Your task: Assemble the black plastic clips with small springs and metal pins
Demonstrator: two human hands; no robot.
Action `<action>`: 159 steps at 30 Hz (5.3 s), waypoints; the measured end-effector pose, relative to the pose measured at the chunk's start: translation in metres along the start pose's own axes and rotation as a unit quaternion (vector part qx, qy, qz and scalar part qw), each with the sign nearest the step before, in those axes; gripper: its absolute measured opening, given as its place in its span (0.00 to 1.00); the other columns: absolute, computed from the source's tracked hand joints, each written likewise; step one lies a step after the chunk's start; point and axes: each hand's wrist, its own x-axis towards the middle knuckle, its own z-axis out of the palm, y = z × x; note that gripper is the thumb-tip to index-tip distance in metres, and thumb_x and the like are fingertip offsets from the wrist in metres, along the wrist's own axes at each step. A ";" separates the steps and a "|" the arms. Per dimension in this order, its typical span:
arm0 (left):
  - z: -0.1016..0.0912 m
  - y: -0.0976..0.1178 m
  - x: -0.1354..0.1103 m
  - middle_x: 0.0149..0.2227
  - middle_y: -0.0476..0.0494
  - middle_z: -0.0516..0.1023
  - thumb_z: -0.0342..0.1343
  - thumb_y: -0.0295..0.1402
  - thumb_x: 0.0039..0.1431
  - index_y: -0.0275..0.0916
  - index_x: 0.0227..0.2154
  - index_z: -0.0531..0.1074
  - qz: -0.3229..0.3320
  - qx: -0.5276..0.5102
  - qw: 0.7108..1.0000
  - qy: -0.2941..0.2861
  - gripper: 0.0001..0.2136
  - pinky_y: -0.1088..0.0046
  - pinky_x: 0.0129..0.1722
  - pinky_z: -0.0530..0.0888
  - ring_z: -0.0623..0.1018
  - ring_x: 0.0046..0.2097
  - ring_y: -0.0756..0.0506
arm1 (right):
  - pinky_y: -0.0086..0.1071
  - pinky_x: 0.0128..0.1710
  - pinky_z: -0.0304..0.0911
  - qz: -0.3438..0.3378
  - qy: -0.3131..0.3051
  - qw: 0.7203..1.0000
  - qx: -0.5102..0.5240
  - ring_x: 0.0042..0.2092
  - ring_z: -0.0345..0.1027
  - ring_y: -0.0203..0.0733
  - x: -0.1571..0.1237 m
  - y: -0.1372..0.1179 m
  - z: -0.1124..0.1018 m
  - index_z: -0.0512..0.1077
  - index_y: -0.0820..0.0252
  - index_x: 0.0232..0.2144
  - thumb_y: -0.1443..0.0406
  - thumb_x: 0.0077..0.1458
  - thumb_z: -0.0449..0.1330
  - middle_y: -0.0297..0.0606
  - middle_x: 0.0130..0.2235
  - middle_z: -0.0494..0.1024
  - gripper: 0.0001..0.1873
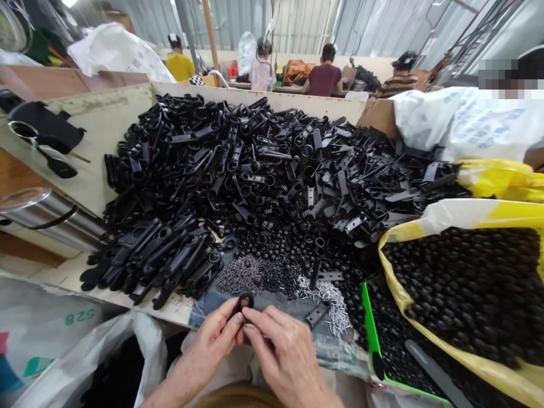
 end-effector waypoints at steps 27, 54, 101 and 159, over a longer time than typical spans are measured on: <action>0.004 -0.019 0.004 0.25 0.53 0.68 0.53 0.53 0.64 0.40 0.44 0.74 -0.004 -0.004 0.999 0.038 0.21 0.74 0.30 0.66 0.67 0.29 0.48 | 0.30 0.29 0.65 0.067 -0.205 0.966 -0.143 0.32 0.80 0.43 0.005 0.000 0.001 0.74 0.57 0.51 0.75 0.63 0.49 0.39 0.37 0.83 0.20; 0.021 0.031 -0.001 0.24 0.56 0.70 0.74 0.44 0.44 0.37 0.43 0.78 -0.186 -0.252 0.949 0.021 0.25 0.83 0.23 0.60 0.60 0.21 0.58 | 0.27 0.33 0.62 0.081 -0.151 0.919 -0.354 0.37 0.72 0.38 -0.007 0.057 -0.117 0.76 0.57 0.42 0.70 0.66 0.57 0.37 0.39 0.77 0.08; 0.035 0.022 0.002 0.50 0.44 0.79 0.68 0.46 0.56 0.44 0.48 0.75 -0.003 -0.323 0.943 0.079 0.20 0.71 0.53 0.73 0.76 0.52 0.45 | 0.28 0.33 0.77 -0.040 0.227 0.973 -0.013 0.35 0.81 0.42 -0.006 -0.013 0.039 0.78 0.59 0.50 0.67 0.68 0.56 0.44 0.37 0.83 0.14; -0.126 0.067 0.038 0.48 0.35 0.85 0.54 0.30 0.68 0.39 0.50 0.77 0.429 0.551 0.592 0.403 0.12 0.49 0.54 0.60 0.79 0.54 0.32 | 0.33 0.38 0.61 0.152 0.029 0.977 -0.145 0.41 0.75 0.47 0.195 0.031 0.009 0.78 0.55 0.40 0.63 0.57 0.67 0.39 0.44 0.77 0.08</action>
